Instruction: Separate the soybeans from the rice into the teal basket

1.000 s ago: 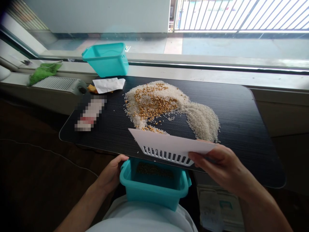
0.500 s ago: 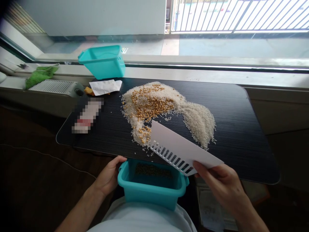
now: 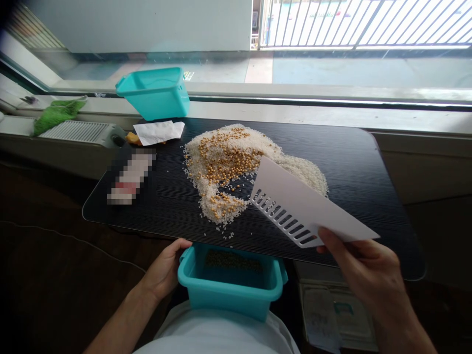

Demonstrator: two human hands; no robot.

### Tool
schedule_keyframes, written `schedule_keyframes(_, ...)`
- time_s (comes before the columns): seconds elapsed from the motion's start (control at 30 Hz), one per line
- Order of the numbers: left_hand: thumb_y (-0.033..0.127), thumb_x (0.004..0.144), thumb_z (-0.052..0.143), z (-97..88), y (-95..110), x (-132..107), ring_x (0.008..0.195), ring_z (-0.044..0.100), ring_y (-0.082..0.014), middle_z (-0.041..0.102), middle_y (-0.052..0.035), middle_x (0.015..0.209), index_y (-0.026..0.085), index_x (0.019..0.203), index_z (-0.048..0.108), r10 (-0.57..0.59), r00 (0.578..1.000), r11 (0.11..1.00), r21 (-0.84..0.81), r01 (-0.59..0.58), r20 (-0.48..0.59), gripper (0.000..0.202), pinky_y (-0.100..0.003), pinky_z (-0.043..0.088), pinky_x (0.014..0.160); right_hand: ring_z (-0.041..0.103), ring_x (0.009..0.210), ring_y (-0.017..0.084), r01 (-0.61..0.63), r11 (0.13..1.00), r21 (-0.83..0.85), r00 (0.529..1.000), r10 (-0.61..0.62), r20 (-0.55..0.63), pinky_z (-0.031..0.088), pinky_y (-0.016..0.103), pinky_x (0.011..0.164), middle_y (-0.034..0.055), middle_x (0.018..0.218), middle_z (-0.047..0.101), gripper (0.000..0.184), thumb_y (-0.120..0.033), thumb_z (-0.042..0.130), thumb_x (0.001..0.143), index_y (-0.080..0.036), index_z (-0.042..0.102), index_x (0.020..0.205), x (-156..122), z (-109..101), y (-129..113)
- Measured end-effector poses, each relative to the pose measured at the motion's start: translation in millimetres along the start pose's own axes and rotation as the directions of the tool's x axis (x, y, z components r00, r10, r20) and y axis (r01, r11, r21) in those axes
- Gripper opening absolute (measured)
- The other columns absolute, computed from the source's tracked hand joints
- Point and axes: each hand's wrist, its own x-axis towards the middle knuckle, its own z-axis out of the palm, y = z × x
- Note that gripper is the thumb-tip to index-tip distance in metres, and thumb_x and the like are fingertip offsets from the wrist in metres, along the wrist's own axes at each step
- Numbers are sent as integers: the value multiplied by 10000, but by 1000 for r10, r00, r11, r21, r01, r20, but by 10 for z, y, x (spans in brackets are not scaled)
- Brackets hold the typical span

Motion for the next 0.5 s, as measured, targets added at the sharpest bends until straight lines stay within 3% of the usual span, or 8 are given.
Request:
schedule_keyframes(0.2,64,849,552,7,-2,-6,497,603,-147,693,-46,607,111,662,702,1,1000,1000,-5,0,12,244,-244,523,557,736,660,278,66,997,46,987,-72,141,638,366,633,74,710,781,295,-463,869,604,-192,833,716,13,183,-89)
schedule_keyframes(0.5,63,824,575,2,-5,-2,503,607,-151,675,-26,579,128,653,695,15,1000,1000,-8,-15,11,219,-248,532,562,701,633,258,77,995,70,971,-90,222,615,360,615,62,692,770,299,-474,854,652,-191,841,749,-71,284,-161)
